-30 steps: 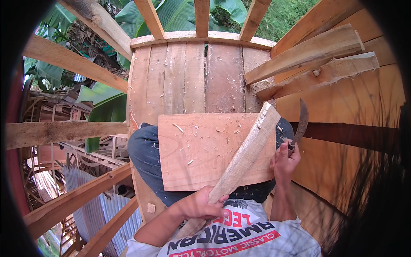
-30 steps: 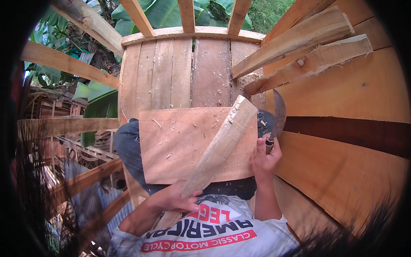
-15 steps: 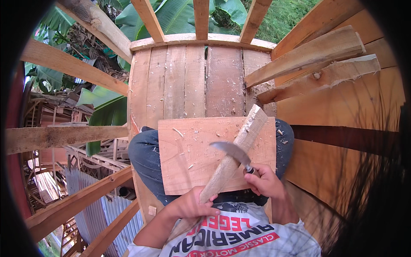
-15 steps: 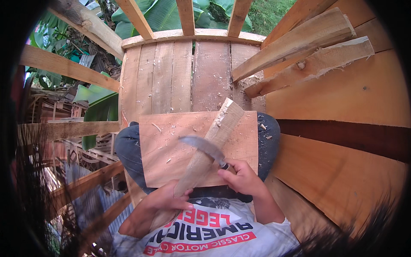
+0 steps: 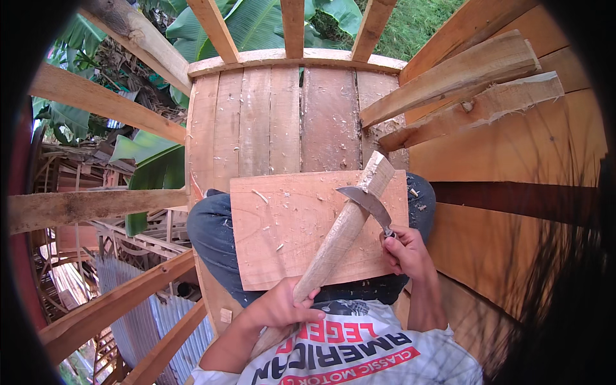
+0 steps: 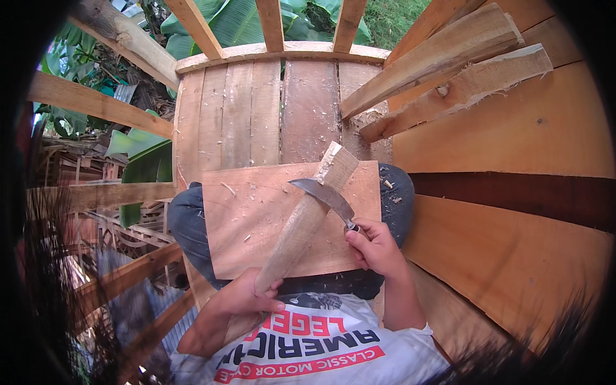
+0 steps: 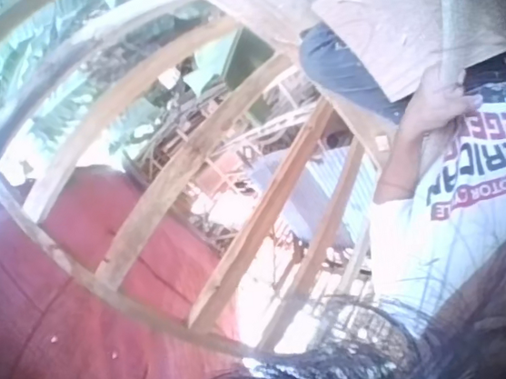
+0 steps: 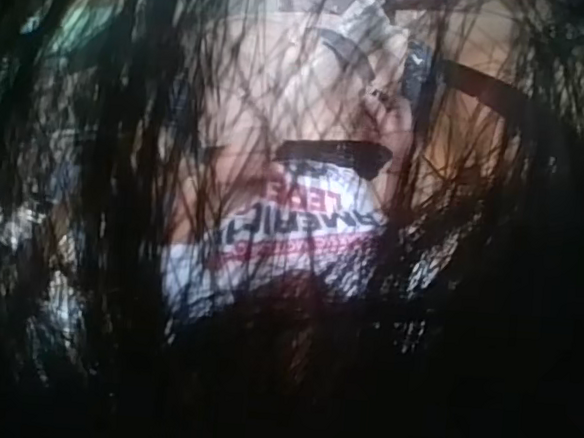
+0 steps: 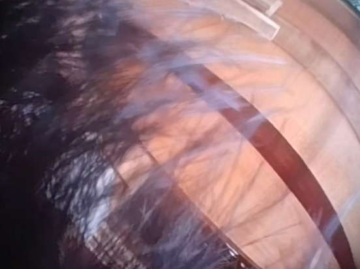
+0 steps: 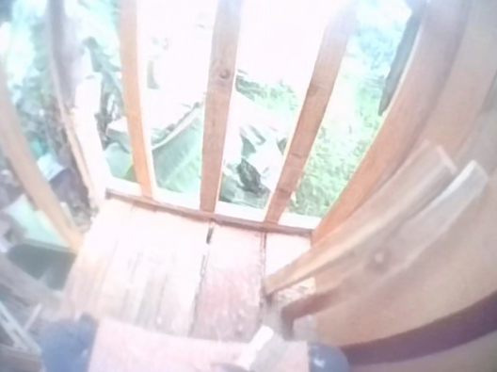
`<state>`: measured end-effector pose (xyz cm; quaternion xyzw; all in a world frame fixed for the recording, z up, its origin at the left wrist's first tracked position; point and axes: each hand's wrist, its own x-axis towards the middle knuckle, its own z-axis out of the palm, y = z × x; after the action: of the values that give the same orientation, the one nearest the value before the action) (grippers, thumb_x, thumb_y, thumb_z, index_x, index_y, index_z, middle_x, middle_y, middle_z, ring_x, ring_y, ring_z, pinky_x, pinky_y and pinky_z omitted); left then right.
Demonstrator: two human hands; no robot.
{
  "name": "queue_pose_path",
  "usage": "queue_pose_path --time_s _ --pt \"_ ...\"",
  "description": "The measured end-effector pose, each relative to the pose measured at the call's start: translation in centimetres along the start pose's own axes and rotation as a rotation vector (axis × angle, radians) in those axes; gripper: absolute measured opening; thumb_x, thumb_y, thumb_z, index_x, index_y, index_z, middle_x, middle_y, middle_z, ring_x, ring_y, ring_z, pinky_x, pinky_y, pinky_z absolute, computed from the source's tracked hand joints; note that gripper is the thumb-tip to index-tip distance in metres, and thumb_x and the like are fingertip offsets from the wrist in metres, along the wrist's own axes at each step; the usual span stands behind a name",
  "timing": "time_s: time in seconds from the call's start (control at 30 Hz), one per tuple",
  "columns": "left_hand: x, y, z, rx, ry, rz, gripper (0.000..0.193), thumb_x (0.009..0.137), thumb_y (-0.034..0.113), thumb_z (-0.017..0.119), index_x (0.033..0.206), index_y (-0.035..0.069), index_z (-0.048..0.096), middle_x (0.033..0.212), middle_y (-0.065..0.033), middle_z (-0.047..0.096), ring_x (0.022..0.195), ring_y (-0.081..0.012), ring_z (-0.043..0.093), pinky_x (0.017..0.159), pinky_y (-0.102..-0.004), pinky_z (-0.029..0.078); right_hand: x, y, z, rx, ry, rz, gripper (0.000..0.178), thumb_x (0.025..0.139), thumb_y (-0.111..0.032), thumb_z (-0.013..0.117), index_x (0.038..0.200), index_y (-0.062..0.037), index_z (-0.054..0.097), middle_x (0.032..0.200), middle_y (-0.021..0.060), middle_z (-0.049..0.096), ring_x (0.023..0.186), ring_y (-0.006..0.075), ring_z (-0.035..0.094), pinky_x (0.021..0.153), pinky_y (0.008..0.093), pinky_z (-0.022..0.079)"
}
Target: The person is sitting cross-legged on a wooden platform and using a curved knife to carve a rectangular piece of wood. They hold the wood in their left hand and repeatedly shave off thin layers with the knife in their right hand, creating wood shavings.
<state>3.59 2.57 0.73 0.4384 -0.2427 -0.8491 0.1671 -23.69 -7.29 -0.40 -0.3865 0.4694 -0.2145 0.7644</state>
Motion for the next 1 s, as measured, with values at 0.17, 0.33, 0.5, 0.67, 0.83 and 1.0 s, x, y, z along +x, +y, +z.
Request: queue_pose_path --time_s 0.17,0.33,0.5,0.67,0.83,1.0 --pt "-0.3 0.3 -0.1 0.097 0.011 -0.018 0.036 0.071 0.001 0.078 0.092 0.006 0.049 0.074 0.0042 0.044 0.066 -0.0043 0.043 0.057 -0.0205 0.035 -0.7 0.6 1.2 -0.111 -0.065 0.028 0.021 0.095 -0.020 0.055 0.083 -0.0036 0.053 0.054 -0.0030 0.045 0.041 0.0040 0.040 0.036 0.0217 0.031" --pt "0.1 0.0 0.2 0.009 0.020 -0.004 0.037 0.071 0.005 0.079 0.092 0.006 0.049 0.073 0.0046 0.044 0.064 -0.0037 0.042 0.056 -0.0206 0.035 -0.7 1.2 2.2 -0.011 -0.077 0.070 0.015 0.094 -0.016 0.056 0.087 -0.0019 0.056 0.053 -0.0035 0.047 0.041 0.0038 0.041 0.037 0.0210 0.031" --pt "0.4 0.1 0.0 0.049 -0.024 0.090 0.036 0.074 0.007 0.078 0.088 0.007 0.045 0.061 0.0081 0.038 0.055 -0.0010 0.036 0.050 -0.0177 0.031 -0.1 1.2 2.1 -0.052 0.225 -0.033 0.017 0.091 -0.015 0.061 0.079 -0.0041 0.056 0.054 -0.0055 0.047 0.044 0.0018 0.041 0.040 0.0199 0.031" --pt "0.3 1.4 0.1 -0.066 -0.136 0.045 0.038 0.074 0.008 0.078 0.093 0.007 0.046 0.066 0.0072 0.040 0.058 -0.0019 0.038 0.051 -0.0195 0.031 -0.5 1.7 2.8 -0.250 0.423 -0.209 0.022 0.089 -0.015 0.064 0.074 -0.0027 0.053 0.054 -0.0053 0.042 0.051 0.0023 0.037 0.046 0.0212 0.030" --pt "-0.2 1.9 1.0 -0.239 -0.198 -0.058 0.035 0.076 0.008 0.076 0.094 0.006 0.045 0.067 0.0058 0.041 0.057 -0.0024 0.038 0.050 -0.0196 0.031 -0.2 1.4 2.6 -0.475 0.574 -0.434 0.025 0.089 -0.017 0.065 0.075 -0.0021 0.050 0.056 -0.0043 0.041 0.052 0.0036 0.035 0.047 0.0227 0.030" --pt "-0.2 0.3 1.4 -0.224 -0.248 -0.018 0.033 0.078 0.010 0.075 0.092 0.005 0.046 0.066 0.0059 0.041 0.056 -0.0029 0.041 0.049 -0.0206 0.032 -0.7 0.1 0.1 0.019 0.602 -0.419 0.025 0.089 -0.021 0.066 0.078 -0.0027 0.051 0.058 -0.0049 0.043 0.053 0.0031 0.036 0.047 0.0228 0.031"
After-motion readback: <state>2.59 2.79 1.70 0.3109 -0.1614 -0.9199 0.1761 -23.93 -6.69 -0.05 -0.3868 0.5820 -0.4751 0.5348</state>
